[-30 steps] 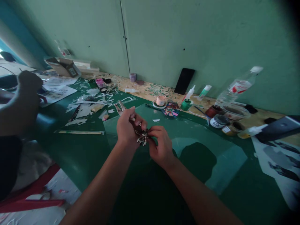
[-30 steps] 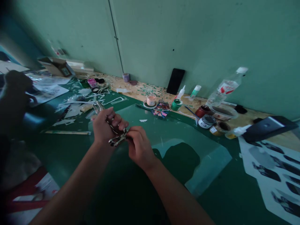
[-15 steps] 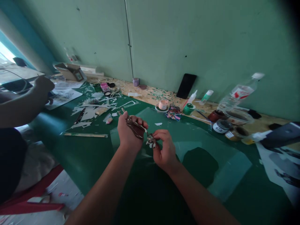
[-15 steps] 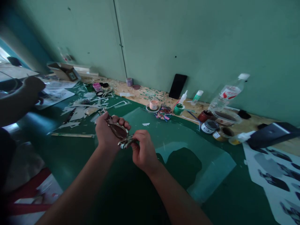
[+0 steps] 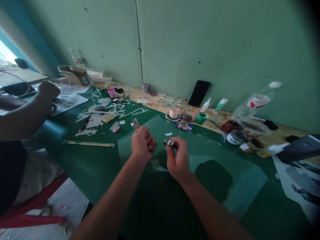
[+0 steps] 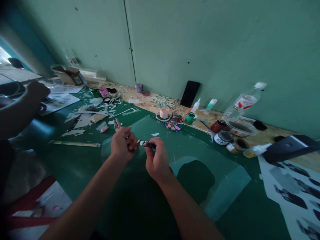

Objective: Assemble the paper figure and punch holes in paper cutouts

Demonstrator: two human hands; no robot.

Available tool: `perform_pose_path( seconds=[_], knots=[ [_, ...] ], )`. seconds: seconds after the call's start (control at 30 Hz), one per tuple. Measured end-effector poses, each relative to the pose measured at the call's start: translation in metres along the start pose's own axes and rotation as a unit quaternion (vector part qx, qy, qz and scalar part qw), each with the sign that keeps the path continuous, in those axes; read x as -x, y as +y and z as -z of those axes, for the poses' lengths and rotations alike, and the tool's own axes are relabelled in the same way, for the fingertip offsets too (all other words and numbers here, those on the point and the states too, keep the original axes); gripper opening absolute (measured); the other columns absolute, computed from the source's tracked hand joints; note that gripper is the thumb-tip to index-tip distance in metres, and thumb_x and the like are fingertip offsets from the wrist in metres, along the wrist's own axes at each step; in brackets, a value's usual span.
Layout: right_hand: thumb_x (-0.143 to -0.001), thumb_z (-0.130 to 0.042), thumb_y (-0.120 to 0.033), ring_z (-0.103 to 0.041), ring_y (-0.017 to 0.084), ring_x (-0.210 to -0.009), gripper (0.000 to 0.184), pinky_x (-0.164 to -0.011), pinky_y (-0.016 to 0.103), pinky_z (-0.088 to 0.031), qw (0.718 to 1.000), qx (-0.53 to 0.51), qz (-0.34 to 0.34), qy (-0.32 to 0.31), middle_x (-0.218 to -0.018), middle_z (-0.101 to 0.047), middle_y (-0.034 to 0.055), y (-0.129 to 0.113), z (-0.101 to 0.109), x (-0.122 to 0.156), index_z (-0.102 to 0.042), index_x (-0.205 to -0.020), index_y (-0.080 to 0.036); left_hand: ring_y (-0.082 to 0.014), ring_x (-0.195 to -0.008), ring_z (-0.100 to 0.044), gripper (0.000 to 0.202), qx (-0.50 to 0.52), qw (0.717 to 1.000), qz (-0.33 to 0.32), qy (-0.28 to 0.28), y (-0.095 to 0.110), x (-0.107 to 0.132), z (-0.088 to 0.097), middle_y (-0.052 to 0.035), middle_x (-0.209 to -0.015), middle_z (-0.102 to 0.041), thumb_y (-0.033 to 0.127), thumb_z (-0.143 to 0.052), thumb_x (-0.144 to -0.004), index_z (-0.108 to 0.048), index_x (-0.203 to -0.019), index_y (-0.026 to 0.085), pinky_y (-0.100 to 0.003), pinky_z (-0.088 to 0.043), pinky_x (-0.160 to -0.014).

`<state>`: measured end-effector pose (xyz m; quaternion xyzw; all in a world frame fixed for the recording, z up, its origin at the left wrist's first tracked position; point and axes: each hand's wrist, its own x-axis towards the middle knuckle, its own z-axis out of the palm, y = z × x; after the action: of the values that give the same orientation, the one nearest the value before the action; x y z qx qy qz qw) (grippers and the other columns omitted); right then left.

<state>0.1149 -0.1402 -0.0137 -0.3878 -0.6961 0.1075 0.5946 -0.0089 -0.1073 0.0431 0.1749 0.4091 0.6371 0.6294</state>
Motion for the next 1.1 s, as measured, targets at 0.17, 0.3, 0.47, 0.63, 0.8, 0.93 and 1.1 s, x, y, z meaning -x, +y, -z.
perform_pose_path(
  seconds=[0.17,0.3,0.47,0.63,0.8,0.93,1.1],
  knots=[
    [-0.093,-0.05,-0.024,-0.061,0.019,-0.078,0.01,-0.069,0.032,-0.05,0.997,0.021,-0.057,-0.042,-0.089,-0.061,0.0053,0.001,-0.001,-0.003,-0.05,-0.103,-0.021,-0.0089,-0.026,-0.027,0.033,-0.021,0.998,0.04,-0.035,-0.008,-0.002,0.008,0.0099,-0.038,-0.025,0.027,-0.059,-0.069,-0.029,-0.054,0.023,-0.024,-0.023,-0.029],
    [-0.09,-0.056,-0.031,-0.063,0.02,-0.08,0.019,-0.069,0.033,-0.049,0.984,-0.009,-0.177,-0.028,-0.091,-0.064,0.0066,0.005,-0.004,-0.004,-0.052,-0.105,-0.02,-0.0114,-0.033,-0.042,0.031,-0.048,0.993,0.033,-0.105,-0.015,0.0,0.013,0.0072,-0.043,-0.038,0.03,-0.065,-0.071,-0.039,-0.057,0.021,-0.025,-0.035,-0.036],
    [-0.089,-0.058,-0.035,-0.061,0.017,-0.071,0.02,-0.063,0.029,-0.048,0.95,-0.116,-0.29,-0.004,-0.084,-0.062,0.0009,0.013,-0.006,-0.007,-0.05,-0.101,-0.022,-0.0103,-0.044,-0.05,0.023,-0.072,0.99,0.009,-0.12,-0.02,0.003,0.017,0.0018,-0.061,-0.054,0.035,-0.062,-0.076,-0.051,-0.067,0.017,-0.022,-0.037,-0.041],
    [-0.092,-0.053,-0.043,-0.047,0.008,-0.047,0.022,-0.041,0.021,-0.036,0.909,-0.228,-0.343,-0.054,-0.081,-0.059,-0.0037,0.01,-0.007,-0.008,-0.049,-0.103,-0.025,-0.011,-0.061,-0.053,0.032,-0.174,0.978,-0.073,-0.087,-0.02,0.003,0.018,-0.0005,-0.077,-0.057,0.048,-0.059,-0.084,-0.06,-0.076,0.017,-0.021,-0.043,-0.051],
    [-0.087,-0.059,-0.051,-0.051,0.009,-0.051,0.036,-0.041,0.023,-0.044,0.868,-0.34,-0.339,-0.125,-0.082,-0.057,-0.0046,0.001,-0.006,-0.009,-0.046,-0.107,-0.025,-0.012,-0.061,-0.053,0.04,-0.225,0.965,-0.072,-0.116,-0.02,0.006,0.009,-0.0048,-0.092,-0.061,0.056,-0.056,-0.085,-0.066,-0.098,0.02,-0.021,-0.042,-0.047],
    [-0.085,-0.064,-0.048,-0.051,0.01,-0.049,0.032,-0.043,0.024,-0.043,0.869,-0.338,-0.335,-0.134,-0.069,-0.055,-0.0067,0.002,-0.004,-0.011,-0.048,-0.097,-0.023,-0.0103,-0.056,-0.051,0.052,-0.222,0.959,-0.055,-0.168,-0.021,0.011,0.006,-0.006,-0.101,-0.063,0.053,-0.058,-0.086,-0.055,-0.133,0.03,-0.02,-0.04,-0.045],
    [-0.091,-0.052,-0.052,-0.048,0.011,-0.045,0.029,-0.042,0.024,-0.04,0.878,-0.301,-0.371,-0.014,-0.065,-0.054,-0.0066,0.007,-0.004,-0.011,-0.051,-0.098,-0.025,-0.011,-0.064,-0.056,0.08,-0.153,0.968,-0.013,-0.197,-0.029,0.016,0.013,-0.0035,-0.097,-0.066,0.04,-0.068,-0.083,-0.026,-0.151,0.033,-0.022,-0.047,-0.059]
  ],
)
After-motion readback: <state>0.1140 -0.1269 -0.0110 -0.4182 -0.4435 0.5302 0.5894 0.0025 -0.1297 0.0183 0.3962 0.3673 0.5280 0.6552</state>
